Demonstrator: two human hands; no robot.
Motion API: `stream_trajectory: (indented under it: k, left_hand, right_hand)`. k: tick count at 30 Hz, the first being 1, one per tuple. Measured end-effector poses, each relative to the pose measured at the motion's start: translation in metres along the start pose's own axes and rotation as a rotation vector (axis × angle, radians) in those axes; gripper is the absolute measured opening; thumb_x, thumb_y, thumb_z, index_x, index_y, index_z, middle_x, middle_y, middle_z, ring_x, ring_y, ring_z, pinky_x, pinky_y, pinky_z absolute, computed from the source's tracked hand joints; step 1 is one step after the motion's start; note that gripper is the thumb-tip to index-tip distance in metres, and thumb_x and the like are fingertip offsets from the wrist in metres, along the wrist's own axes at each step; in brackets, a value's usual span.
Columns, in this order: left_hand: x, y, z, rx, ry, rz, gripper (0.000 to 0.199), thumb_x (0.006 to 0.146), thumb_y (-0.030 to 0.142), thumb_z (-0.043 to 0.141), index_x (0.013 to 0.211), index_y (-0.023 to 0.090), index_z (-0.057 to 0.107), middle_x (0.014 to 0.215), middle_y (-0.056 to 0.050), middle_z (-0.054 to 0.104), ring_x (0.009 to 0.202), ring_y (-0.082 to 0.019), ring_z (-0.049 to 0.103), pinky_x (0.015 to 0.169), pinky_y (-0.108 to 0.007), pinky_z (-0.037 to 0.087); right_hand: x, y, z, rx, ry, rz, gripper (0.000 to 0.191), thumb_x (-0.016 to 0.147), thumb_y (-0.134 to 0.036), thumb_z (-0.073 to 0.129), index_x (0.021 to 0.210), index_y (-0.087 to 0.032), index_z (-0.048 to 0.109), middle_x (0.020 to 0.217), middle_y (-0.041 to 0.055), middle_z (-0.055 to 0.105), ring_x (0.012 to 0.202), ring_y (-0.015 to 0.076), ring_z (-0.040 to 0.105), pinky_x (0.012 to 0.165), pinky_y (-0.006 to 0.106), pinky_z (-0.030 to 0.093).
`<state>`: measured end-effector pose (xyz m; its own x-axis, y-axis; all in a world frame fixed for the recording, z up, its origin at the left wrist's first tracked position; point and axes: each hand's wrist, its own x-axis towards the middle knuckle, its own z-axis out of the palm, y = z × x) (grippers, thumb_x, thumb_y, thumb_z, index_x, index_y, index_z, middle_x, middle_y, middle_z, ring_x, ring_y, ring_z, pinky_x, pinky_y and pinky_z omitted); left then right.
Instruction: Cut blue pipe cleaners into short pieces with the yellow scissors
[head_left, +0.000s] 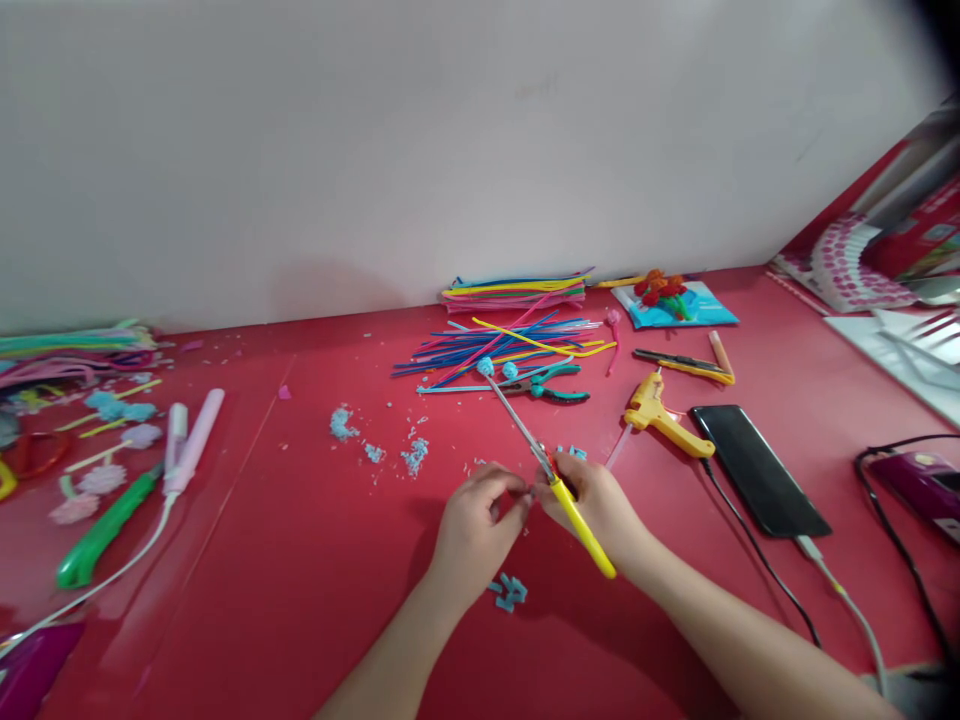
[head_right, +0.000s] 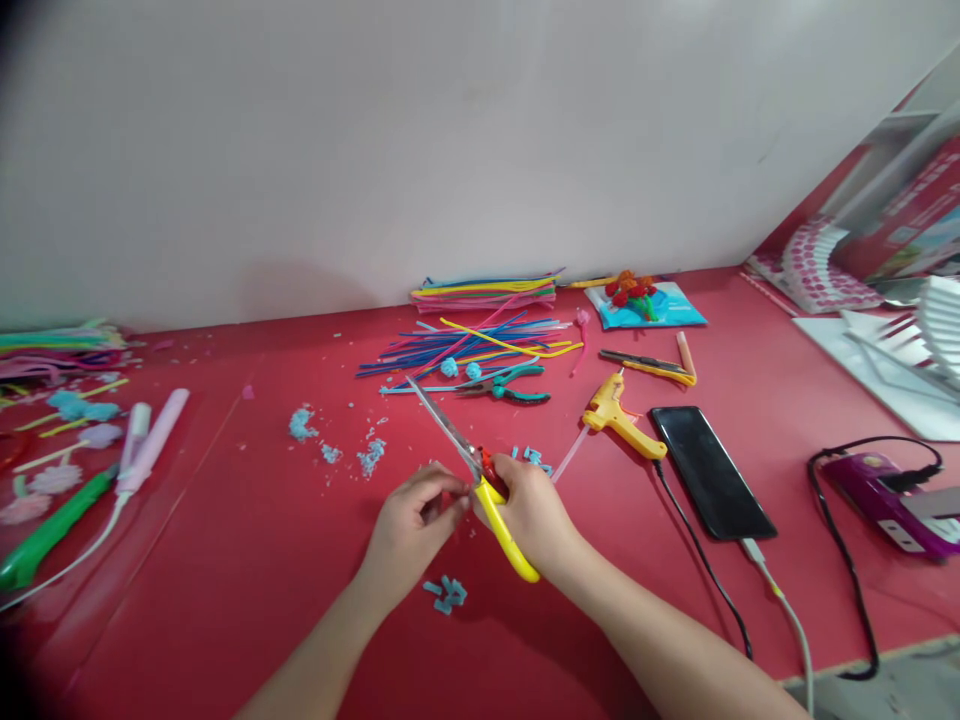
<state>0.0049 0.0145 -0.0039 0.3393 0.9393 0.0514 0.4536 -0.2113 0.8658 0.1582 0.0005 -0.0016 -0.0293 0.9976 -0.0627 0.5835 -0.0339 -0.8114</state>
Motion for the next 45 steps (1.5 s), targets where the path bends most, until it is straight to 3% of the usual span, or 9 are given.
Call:
stream_trajectory:
  k: [10,15,18,21,26,45]
  left_hand:
    - [-0.002,0.001,0.004,-0.009,0.022,-0.030,0.006,0.069,0.014,0.053,0.069,0.018,0.058,0.069,0.000,0.054,0.055,-0.010,0.043,0.051,-0.021,0.032]
    - [0.003,0.001,-0.004,-0.425,0.139,-0.226,0.009,0.068,0.026,0.059,0.070,0.017,0.059,0.061,0.003,0.050,0.052,-0.008,0.041,0.050,-0.020,0.031]
    - [0.006,-0.004,-0.008,-0.740,0.251,-0.366,0.015,0.064,0.027,0.063,0.073,0.016,0.059,0.052,0.006,0.043,0.041,-0.004,0.030,0.041,-0.019,0.022]
    - [0.009,-0.008,-0.011,-0.894,0.311,-0.374,0.015,0.062,0.024,0.065,0.073,0.015,0.059,0.049,0.007,0.040,0.038,-0.002,0.025,0.038,-0.018,0.016]
    - [0.010,-0.008,-0.014,-0.943,0.367,-0.336,0.012,0.063,0.019,0.063,0.073,0.014,0.058,0.050,0.007,0.039,0.039,-0.002,0.026,0.038,-0.017,0.017]
    - [0.007,-0.009,-0.013,-0.930,0.392,-0.324,0.009,0.068,0.022,0.061,0.073,0.015,0.058,0.048,0.008,0.033,0.041,-0.003,0.024,0.039,-0.017,0.017]
  right_hand:
    - [-0.001,0.000,0.003,-0.114,0.020,-0.009,0.017,0.067,-0.029,0.049,0.059,-0.020,0.037,0.048,-0.0067,0.035,0.045,0.0066,0.029,0.042,0.019,0.022]
    - [-0.004,-0.001,-0.010,-0.282,0.054,-0.040,0.021,0.066,-0.038,0.053,0.065,-0.020,0.041,0.051,-0.0050,0.043,0.045,0.0083,0.037,0.045,0.020,0.022]
    - [-0.008,0.002,-0.012,-0.458,0.012,-0.086,0.026,0.069,-0.044,0.050,0.079,-0.021,0.044,0.062,-0.0014,0.054,0.053,0.0124,0.049,0.048,0.021,0.025]
    - [-0.011,0.009,-0.007,-0.591,-0.040,-0.094,0.028,0.073,-0.048,0.044,0.082,-0.021,0.044,0.063,0.0007,0.057,0.055,0.0159,0.054,0.048,0.023,0.025]
    - [-0.012,0.015,0.001,-0.679,-0.074,-0.135,0.030,0.077,-0.050,0.039,0.081,-0.021,0.043,0.063,0.0019,0.058,0.055,0.0169,0.055,0.048,0.024,0.025]
    - [-0.013,0.016,0.002,-0.712,-0.064,-0.157,0.033,0.078,-0.051,0.037,0.080,-0.019,0.045,0.062,0.0024,0.059,0.054,0.0180,0.057,0.047,0.026,0.022]
